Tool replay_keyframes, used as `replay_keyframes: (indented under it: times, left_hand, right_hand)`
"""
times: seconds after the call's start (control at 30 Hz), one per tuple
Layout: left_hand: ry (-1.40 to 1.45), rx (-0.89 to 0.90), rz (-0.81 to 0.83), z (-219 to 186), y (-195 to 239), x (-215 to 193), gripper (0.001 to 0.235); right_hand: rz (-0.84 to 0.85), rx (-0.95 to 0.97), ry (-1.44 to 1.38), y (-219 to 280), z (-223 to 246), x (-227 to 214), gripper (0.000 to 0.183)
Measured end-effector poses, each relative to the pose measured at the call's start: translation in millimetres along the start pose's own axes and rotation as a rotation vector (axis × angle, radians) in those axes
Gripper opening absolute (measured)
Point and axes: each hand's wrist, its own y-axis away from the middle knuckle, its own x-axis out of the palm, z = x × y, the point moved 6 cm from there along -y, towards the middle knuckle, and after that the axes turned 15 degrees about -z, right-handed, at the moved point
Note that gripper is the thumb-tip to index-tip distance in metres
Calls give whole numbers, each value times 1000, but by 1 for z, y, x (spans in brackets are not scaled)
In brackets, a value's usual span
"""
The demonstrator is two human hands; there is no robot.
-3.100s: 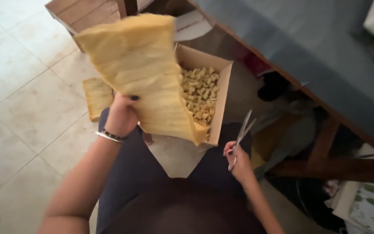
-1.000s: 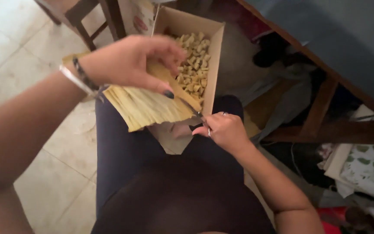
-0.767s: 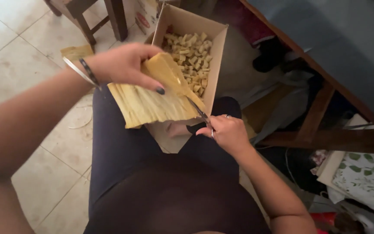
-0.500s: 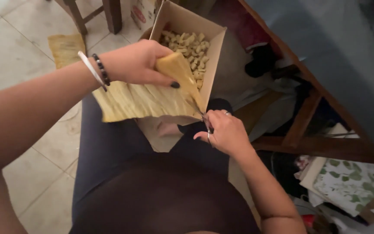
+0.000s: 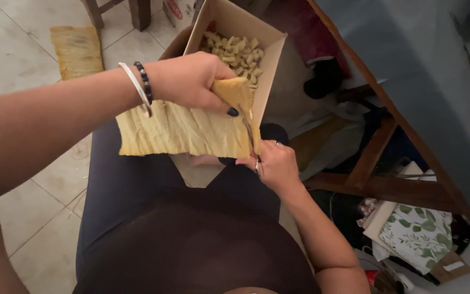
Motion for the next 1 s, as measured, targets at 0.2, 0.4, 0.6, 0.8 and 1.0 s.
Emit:
replay_keyframes:
  times: [0.2, 0.4, 0.6, 0.8, 1.0]
  left_hand:
    - [29, 27, 106, -16, -2, -17, 42]
    - [-168, -133, 199, -23, 1, -22, 24]
    - [-108, -52, 250, -9, -8, 15, 34]
    - [-231, -244, 261, -9, -13, 10, 37]
    - [-361, -283, 337, 42, -52, 27, 48]
  right_hand:
    - [-10, 74, -126, 20, -15, 11, 44]
    - [293, 236, -354, -19, 15, -12, 60]
    - [369, 417, -391, -33, 20, -7, 73]
    - [294, 487, -625, -18, 17, 18, 67]
    - [347, 788, -1114, 16, -5, 77, 35]
